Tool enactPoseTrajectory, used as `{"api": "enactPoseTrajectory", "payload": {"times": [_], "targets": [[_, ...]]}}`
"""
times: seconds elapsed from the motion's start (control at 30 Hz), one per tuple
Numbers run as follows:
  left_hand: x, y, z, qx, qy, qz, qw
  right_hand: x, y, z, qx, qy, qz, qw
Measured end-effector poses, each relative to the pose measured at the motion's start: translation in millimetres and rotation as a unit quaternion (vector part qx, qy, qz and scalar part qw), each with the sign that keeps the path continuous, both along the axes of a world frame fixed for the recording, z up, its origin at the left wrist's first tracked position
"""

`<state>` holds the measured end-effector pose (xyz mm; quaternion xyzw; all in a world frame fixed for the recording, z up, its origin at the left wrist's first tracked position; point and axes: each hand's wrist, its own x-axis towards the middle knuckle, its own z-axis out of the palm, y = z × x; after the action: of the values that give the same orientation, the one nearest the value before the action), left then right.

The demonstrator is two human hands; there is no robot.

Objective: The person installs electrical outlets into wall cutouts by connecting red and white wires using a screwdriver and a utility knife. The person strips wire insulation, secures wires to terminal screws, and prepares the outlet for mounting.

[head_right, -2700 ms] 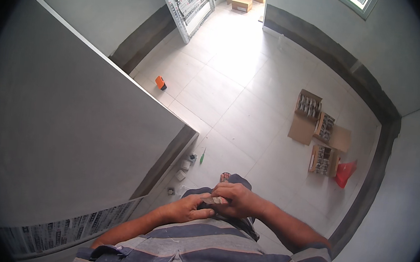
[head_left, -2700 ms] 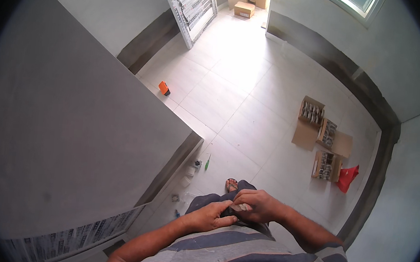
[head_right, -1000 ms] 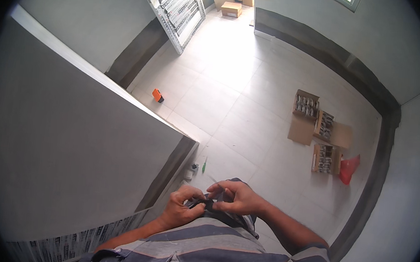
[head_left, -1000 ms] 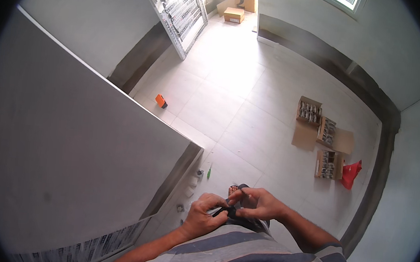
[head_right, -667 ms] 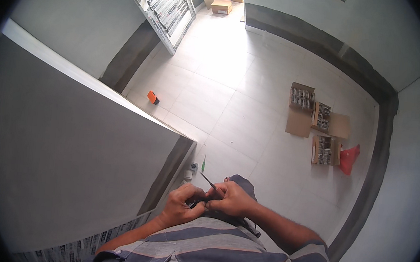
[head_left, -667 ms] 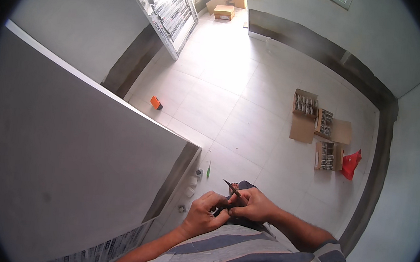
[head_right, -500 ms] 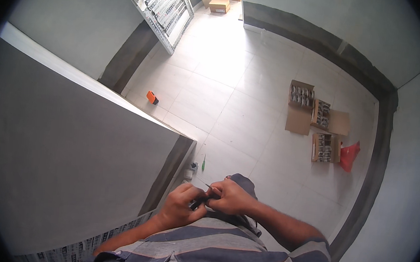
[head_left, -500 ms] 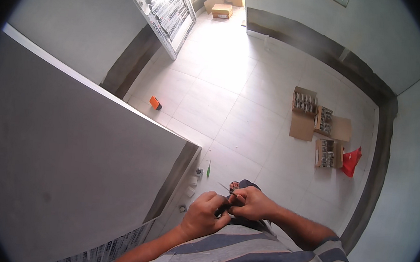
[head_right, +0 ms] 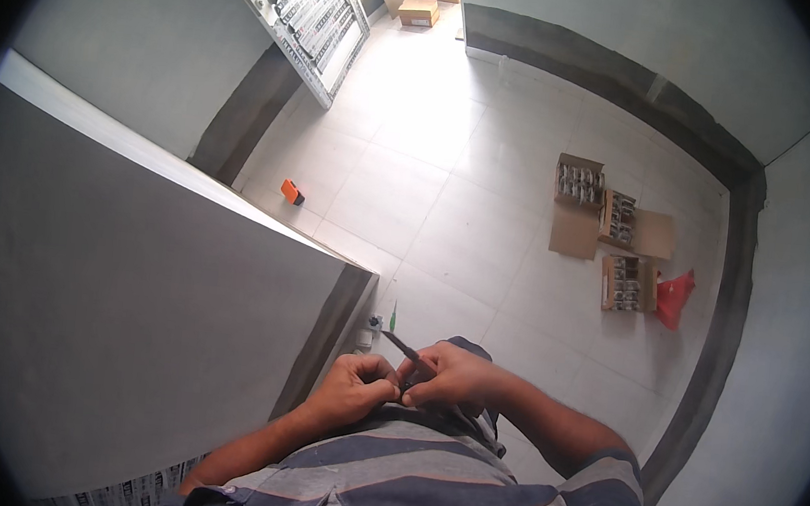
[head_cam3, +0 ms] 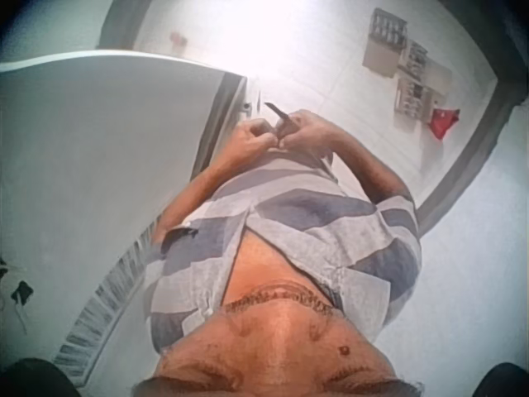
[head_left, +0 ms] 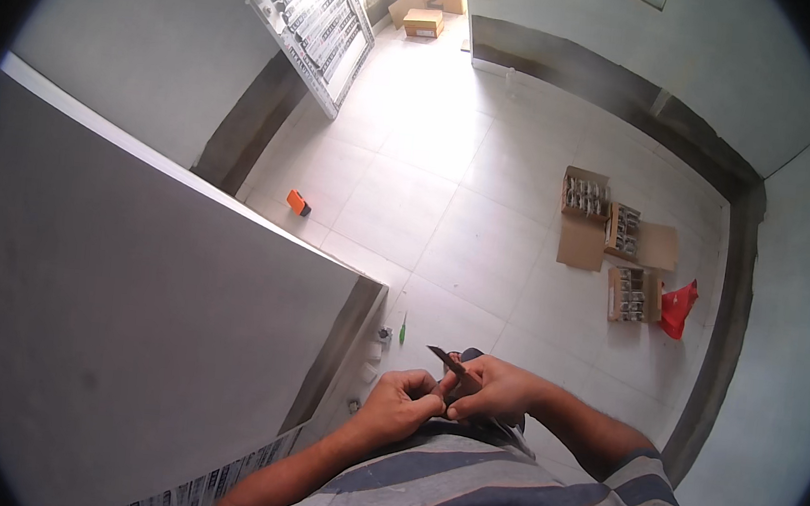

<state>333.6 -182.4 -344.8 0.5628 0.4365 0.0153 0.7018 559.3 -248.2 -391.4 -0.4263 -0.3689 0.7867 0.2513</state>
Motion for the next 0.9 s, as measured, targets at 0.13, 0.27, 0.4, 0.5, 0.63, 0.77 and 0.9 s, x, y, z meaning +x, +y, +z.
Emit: {"api": "enactPoseTrajectory", "payload": {"times": [0.13, 0.27, 0.4, 0.5, 0.63, 0.77, 0.9], "targets": [[1, -2, 0, -0.064, -0.021, 0.069, 0.995, -2, -11, -21, -0.003, 0.112, -0.048, 0.993], [3, -5, 5, -0.128, 0.002, 0.132, 0.983, -4, -20, -5, 0.231, -0.048, -0.08, 0.968], [6, -5, 10, -0.113, 0.005, 0.12, 0.986, -26, -28, 13, 0.263, -0.18, -0.148, 0.936], [6, -7, 5, -0.116, -0.004, 0.115, 0.987, -25, -31, 12, 0.261, -0.214, -0.12, 0.934], [7, -7, 1, -0.101, -0.008, 0.09, 0.991, -20, -30, 13, 0.311, -0.226, -0.102, 0.918], [7, -6, -2, -0.066, -0.004, 0.04, 0.997, -9, -29, 28, 0.283, -0.219, -0.069, 0.931], [5, -9, -13, -0.079, -0.039, 0.031, 0.996, -4, -36, 27, 0.273, -0.194, -0.072, 0.939]]}}
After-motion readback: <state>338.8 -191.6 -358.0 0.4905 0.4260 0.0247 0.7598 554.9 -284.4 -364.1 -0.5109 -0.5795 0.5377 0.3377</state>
